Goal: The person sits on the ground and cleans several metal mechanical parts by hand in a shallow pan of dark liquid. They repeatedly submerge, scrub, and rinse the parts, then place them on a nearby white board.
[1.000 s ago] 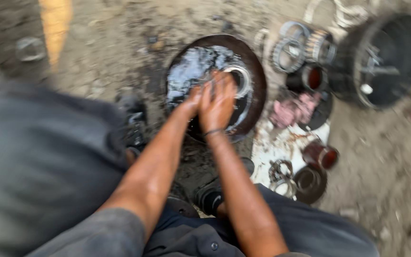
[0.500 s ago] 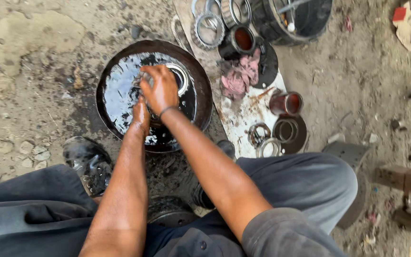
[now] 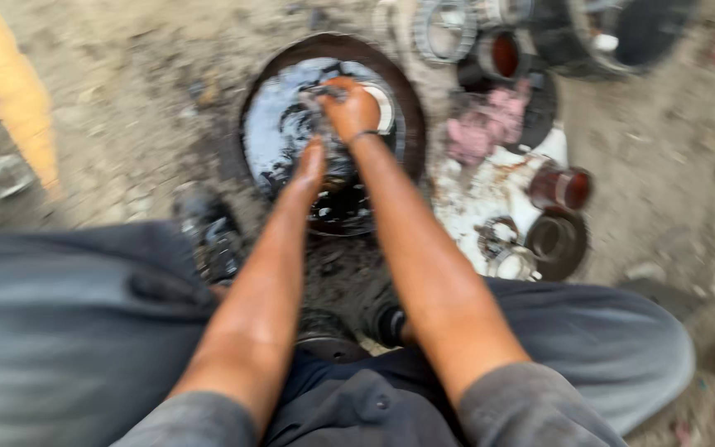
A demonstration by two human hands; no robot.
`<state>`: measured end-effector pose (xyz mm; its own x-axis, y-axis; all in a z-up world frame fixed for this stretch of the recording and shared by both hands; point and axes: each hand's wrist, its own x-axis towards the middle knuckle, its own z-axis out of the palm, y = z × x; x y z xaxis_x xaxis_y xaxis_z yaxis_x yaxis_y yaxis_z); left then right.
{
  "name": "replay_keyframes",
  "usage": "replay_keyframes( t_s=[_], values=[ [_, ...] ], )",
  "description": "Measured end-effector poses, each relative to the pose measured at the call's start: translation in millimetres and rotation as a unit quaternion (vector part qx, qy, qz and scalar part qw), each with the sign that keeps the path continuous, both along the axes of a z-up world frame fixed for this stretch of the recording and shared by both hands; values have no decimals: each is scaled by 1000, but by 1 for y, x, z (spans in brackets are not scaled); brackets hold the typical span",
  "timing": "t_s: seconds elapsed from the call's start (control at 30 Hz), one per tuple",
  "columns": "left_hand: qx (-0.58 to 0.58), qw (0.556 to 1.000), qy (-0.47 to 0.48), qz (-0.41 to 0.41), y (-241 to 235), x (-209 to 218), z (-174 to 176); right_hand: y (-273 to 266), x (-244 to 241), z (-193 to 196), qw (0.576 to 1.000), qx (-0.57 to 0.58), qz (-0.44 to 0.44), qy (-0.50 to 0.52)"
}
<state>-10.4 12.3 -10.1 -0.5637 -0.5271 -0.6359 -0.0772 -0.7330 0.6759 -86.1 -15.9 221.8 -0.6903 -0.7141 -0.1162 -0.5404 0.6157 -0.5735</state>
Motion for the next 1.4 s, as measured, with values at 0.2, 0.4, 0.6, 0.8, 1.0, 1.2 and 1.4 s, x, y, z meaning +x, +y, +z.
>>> replay_keyframes(
  t_s=[0.2,0.4,0.6,0.8,1.0,1.2,1.4],
  values=[
    [157,967,178,94,-4,-26,-28,81,100,14,969,-128,65,200],
    [100,986,131,32,-8,-20,-27,62,82,13,973,-108,38,199],
    [-37,998,47,-7,0,-18,-4,-12,3,17,995,100,11,21],
    [55,995,79,31,-4,-19,-3,54,88,13,967,-97,60,227],
    [68,993,95,21,-5,-25,-13,69,88,13,969,-98,74,216],
    [4,997,71,-33,-3,-16,25,-7,-26,-15,998,18,34,57],
    [54,987,143,-58,-18,6,91,59,-76,24,868,-251,-170,-394]
  ],
)
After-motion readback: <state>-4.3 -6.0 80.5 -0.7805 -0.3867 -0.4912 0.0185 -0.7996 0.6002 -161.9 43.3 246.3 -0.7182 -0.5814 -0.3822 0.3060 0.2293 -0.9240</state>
